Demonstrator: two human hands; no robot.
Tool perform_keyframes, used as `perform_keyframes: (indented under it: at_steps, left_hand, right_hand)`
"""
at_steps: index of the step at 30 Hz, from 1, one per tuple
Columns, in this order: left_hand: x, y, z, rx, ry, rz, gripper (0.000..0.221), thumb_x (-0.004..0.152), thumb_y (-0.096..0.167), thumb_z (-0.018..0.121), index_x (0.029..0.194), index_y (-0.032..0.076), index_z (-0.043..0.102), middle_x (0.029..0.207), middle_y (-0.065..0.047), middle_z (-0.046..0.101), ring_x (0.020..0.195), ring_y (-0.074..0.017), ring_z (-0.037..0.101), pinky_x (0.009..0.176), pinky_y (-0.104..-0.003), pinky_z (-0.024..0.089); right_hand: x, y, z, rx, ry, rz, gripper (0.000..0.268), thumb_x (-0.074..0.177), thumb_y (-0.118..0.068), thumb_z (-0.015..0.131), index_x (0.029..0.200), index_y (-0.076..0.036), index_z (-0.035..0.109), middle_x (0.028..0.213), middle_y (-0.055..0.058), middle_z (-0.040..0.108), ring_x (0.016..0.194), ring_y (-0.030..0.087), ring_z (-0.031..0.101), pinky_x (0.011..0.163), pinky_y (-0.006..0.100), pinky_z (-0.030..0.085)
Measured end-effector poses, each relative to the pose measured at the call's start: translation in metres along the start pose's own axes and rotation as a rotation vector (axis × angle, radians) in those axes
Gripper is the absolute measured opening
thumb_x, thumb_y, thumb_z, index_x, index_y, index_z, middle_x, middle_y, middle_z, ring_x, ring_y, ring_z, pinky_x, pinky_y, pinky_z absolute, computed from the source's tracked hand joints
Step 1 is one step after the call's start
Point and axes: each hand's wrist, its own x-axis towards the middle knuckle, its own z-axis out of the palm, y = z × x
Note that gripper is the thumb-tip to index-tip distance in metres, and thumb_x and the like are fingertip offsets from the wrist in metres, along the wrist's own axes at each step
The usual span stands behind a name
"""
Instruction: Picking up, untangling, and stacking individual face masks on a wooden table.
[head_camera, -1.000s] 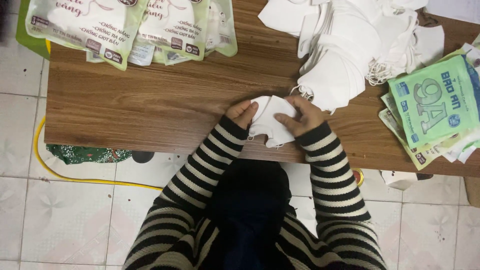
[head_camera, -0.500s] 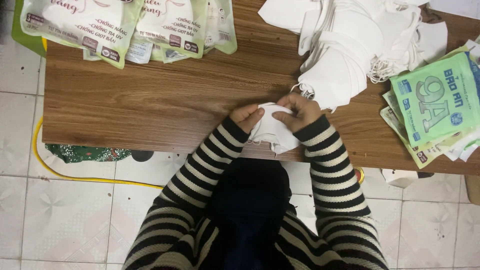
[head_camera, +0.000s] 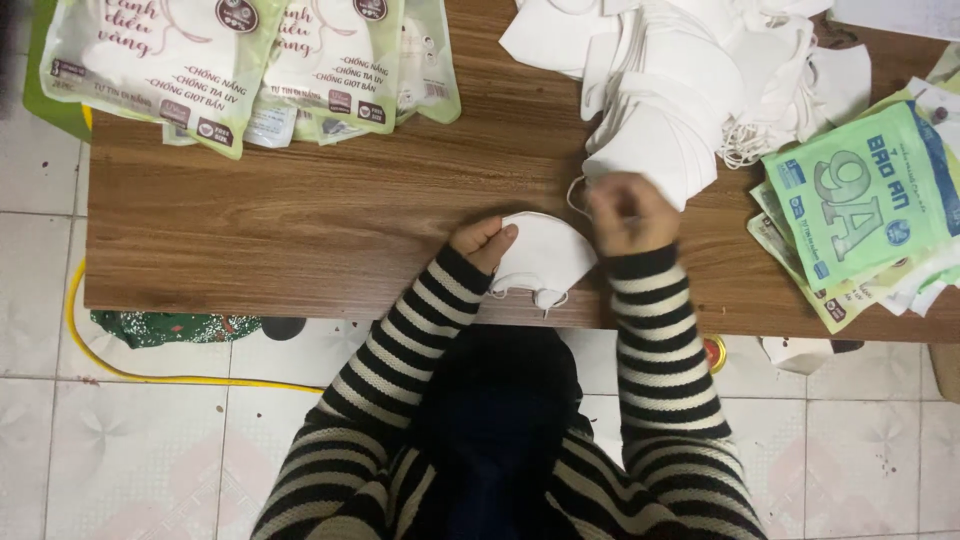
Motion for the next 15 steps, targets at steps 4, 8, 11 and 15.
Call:
perform_keyframes:
  at_steps: [4, 8, 11, 15]
  left_hand:
    - [0.001, -0.025, -0.007, -0.062, 0.014, -0.116, 0.028, 0.105, 0.022, 0.059, 0.090, 0.001, 0.072, 0.064, -0.002, 0.064, 0.059, -0.0073, 0.054, 0.056, -0.015, 0.044]
    - [0.000, -0.015, -0.005, -0.078, 0.027, -0.177, 0.029, 0.105, 0.025, 0.057, 0.096, 0.001, 0.072, 0.064, -0.002, 0.065, 0.057, -0.0072, 0.056, 0.055, -0.015, 0.045]
    - [0.001, -0.027, -0.008, -0.087, 0.034, -0.184, 0.030, 0.105, 0.025, 0.057, 0.100, 0.000, 0.072, 0.066, -0.004, 0.067, 0.059, -0.0082, 0.058, 0.056, -0.016, 0.047]
    - [-0.001, -0.016, -0.006, -0.042, 0.063, -0.197, 0.030, 0.104, 0.026, 0.059, 0.098, 0.001, 0.074, 0.063, -0.004, 0.065, 0.057, -0.0085, 0.055, 0.056, -0.015, 0.046]
  right_hand:
    - [0.014, 0.042, -0.023, -0.268, 0.148, -0.056, 0.023, 0.095, -0.027, 0.083, 0.108, -0.010, 0.075, 0.091, 0.009, 0.070, 0.080, 0.027, 0.069, 0.062, 0.033, 0.061]
    - [0.016, 0.058, -0.033, -0.629, -0.057, 0.119, 0.058, 0.080, -0.030, 0.092, 0.127, -0.007, 0.068, 0.111, 0.017, 0.068, 0.111, 0.042, 0.061, 0.095, 0.046, 0.053]
    - [0.024, 0.034, -0.036, -0.567, -0.096, 0.222, 0.067, 0.078, -0.024, 0.094, 0.134, -0.003, 0.063, 0.114, 0.021, 0.067, 0.114, 0.045, 0.060, 0.098, 0.048, 0.053]
    - [0.020, 0.068, -0.031, -0.576, -0.063, 0.234, 0.075, 0.070, -0.036, 0.099, 0.130, -0.006, 0.065, 0.090, 0.009, 0.071, 0.090, 0.034, 0.068, 0.080, 0.039, 0.057]
